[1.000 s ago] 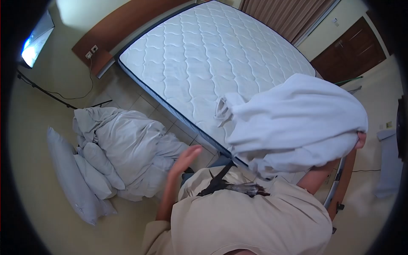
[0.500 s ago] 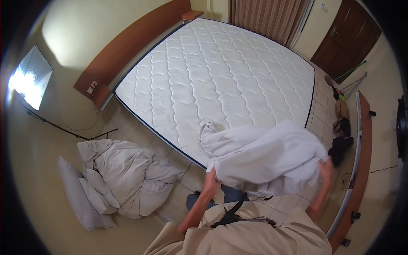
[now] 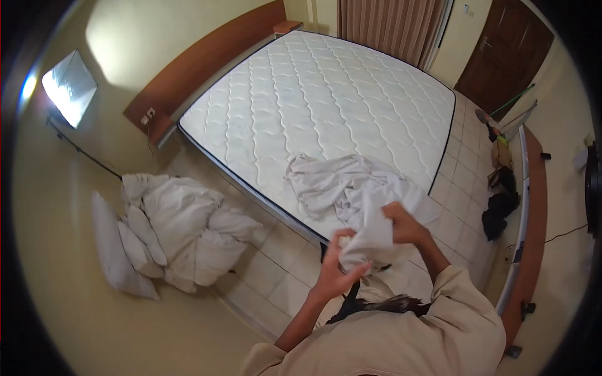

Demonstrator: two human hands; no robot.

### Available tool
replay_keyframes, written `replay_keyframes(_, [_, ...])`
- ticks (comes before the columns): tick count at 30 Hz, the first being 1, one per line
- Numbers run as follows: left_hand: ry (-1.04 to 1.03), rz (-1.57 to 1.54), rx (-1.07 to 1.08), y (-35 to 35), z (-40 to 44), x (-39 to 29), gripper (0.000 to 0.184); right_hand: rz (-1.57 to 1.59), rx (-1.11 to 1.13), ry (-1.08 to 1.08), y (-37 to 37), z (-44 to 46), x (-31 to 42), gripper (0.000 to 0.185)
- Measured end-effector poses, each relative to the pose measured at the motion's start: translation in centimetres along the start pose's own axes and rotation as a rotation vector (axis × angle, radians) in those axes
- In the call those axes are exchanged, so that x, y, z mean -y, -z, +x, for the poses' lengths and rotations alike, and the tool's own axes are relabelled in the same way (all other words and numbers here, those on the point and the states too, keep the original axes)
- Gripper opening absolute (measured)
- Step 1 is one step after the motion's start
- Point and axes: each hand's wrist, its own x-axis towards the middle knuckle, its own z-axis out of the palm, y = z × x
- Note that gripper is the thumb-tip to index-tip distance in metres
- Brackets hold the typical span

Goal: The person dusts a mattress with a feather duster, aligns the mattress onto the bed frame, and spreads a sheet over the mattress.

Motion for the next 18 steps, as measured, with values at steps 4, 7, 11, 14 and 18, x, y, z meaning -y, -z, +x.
replay_keyframes(4, [-0.094,0.113,-0.204,-6.2,-0.6,2.9,0.044,-0.252,-0.503,0.178,5.2,-5.5,6.8,0.030])
replay_keyframes(7, [0.142,0.276,0.196,-11.8,-0.4,7.9,0.036,-0.368,-0.810,0.184,11.0,-10.8,9.4,0.033])
replay_keyframes(11, [-0.104,0.796,0.283,-16.5,-0.6,16.4,0.029,-0.462,-1.122,0.153,19.3,-19.9,11.6,0.037])
replay_keyframes(14, [-0.166,0.524,0.280,-18.1,-0.9,24.7,0.026,-0.502,-1.297,0.101,25.1,-28.1,12.9,0.040])
replay_keyframes(18, [0.216,0.191,0.560,-20.0,-0.1,25.0,0.034,-0.511,-1.484,0.024,31.7,-39.8,13.4,0.045])
